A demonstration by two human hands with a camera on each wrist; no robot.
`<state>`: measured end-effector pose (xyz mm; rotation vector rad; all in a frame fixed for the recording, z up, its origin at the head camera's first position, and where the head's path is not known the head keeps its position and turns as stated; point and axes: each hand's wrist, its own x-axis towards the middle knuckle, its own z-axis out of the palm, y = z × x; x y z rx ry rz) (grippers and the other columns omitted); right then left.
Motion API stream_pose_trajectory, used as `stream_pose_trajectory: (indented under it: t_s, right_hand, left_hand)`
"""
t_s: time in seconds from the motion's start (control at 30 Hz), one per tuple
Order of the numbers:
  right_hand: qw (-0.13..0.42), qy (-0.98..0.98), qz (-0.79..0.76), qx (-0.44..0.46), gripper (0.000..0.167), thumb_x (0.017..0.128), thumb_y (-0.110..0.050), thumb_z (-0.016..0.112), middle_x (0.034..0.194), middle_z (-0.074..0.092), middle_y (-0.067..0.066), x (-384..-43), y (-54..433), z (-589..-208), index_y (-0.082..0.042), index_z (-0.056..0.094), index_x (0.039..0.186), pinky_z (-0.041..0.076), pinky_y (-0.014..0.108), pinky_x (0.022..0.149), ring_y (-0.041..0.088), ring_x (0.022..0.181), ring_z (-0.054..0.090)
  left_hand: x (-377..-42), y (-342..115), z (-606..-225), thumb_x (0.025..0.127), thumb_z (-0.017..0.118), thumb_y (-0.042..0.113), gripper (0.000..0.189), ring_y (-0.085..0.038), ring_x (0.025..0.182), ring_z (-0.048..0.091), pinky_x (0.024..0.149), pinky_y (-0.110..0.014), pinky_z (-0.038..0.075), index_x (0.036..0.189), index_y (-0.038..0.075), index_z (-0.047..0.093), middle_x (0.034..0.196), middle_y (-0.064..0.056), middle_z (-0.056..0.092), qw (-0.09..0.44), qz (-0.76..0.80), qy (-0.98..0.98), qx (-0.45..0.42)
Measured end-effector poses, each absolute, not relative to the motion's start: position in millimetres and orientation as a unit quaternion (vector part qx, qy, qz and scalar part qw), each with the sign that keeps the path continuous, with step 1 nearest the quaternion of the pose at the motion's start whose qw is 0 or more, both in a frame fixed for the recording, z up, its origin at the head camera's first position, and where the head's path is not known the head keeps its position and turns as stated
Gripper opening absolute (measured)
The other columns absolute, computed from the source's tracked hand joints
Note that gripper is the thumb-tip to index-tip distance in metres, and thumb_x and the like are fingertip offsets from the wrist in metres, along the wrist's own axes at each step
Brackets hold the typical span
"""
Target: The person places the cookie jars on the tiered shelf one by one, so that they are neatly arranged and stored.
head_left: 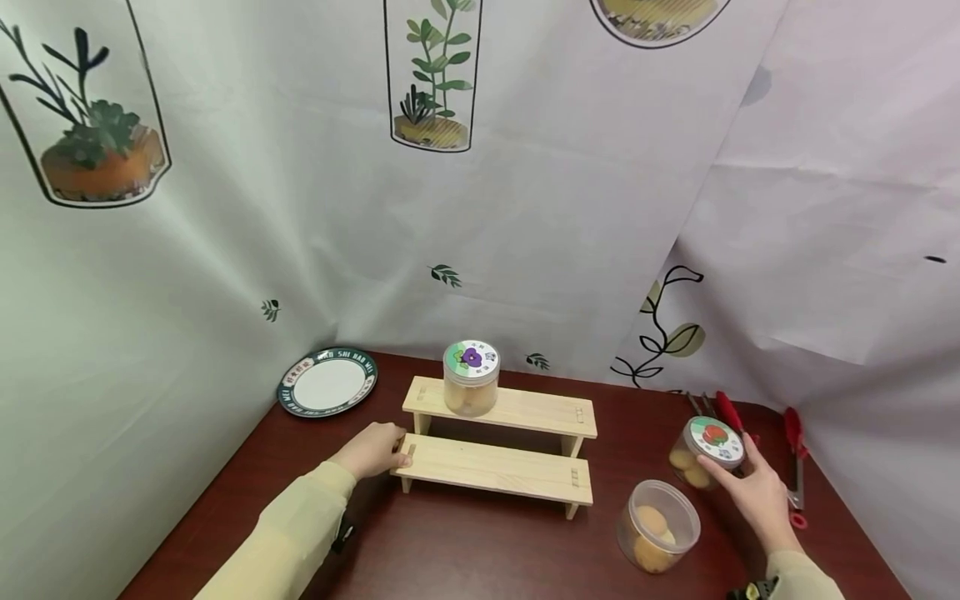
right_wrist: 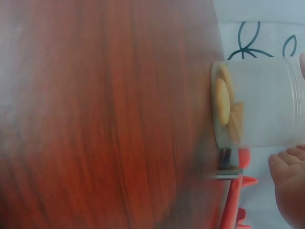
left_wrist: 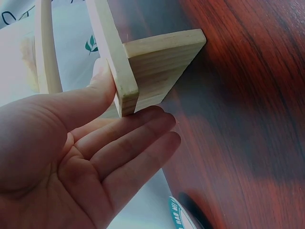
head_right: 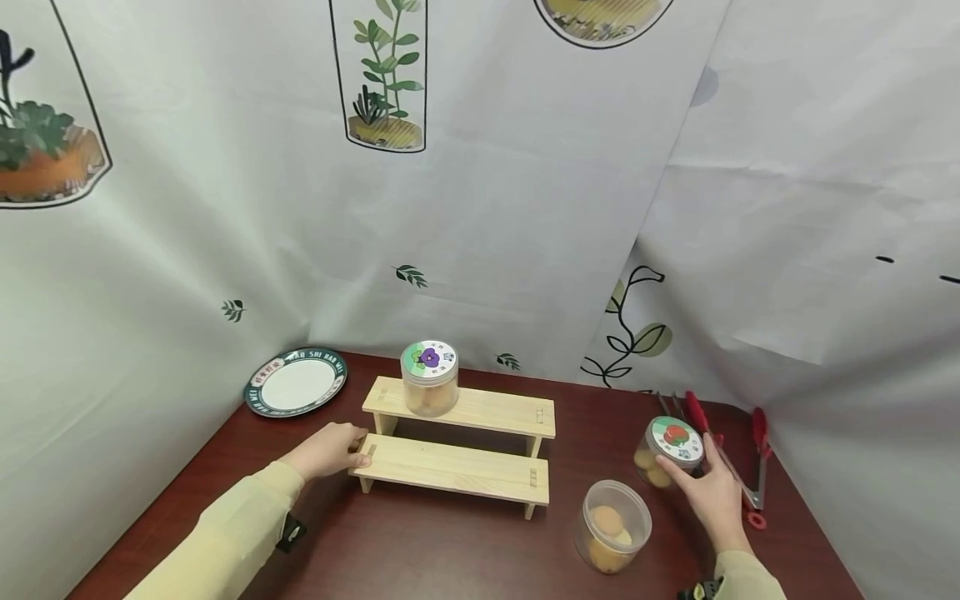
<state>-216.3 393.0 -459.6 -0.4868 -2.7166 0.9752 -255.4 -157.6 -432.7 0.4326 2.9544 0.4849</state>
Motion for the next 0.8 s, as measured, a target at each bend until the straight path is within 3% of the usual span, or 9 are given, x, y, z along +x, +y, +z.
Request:
stream_pose_trajectory:
  t_s: [0.13, 0.4, 0.8]
  right_hand:
    - [0.095, -0.917, 0.346, -0.173, 0.102, 0.082, -0.049, 0.068, 0.143, 0.024, 0.038, -218.4, 394.5, -458.9, -0.001, 0.009, 0.150, 0.022, 0.062, 0.102, 0.052, 0.132, 0.025]
    - [0.095, -0.903, 0.378, -0.178, 0.100, 0.083, -0.046, 0.068, 0.145, 0.021, 0.036, -221.2, 397.3, -459.9, -0.002, 0.009, 0.150, 0.025, 0.058, 0.104, 0.049, 0.134, 0.025]
    - [0.131, -0.899, 0.381, -0.171, 0.092, 0.081, -0.041, 0.073, 0.140, 0.035, 0.036, -222.1, 388.0, -463.8, 0.005, 0.026, 0.145, 0.034, 0.055, 0.099, 0.048, 0.128, 0.037]
  left_hand:
    - [-256.8, -156.5, -432.3, 0.080, 0.076, 0.022, 0.040, -0.018, 0.072, 0.054, 0.069, -0.037, 0.047, 0.104, -0.007, 0.065, 0.085, -0.013, 0.065, 0.060, 0.157, 0.975, 0.146]
    - [-255.1, -154.3, -431.9, 0.080, 0.075, 0.023, 0.030, -0.016, 0.063, 0.045, 0.060, -0.031, 0.039, 0.095, -0.002, 0.065, 0.069, -0.003, 0.055, 0.068, 0.162, 0.975, 0.139]
    - [-255.0, -157.2, -431.7, 0.080, 0.076, 0.021, 0.027, -0.016, 0.063, 0.046, 0.060, -0.031, 0.039, 0.092, -0.001, 0.065, 0.069, -0.003, 0.055, 0.063, 0.165, 0.974, 0.140]
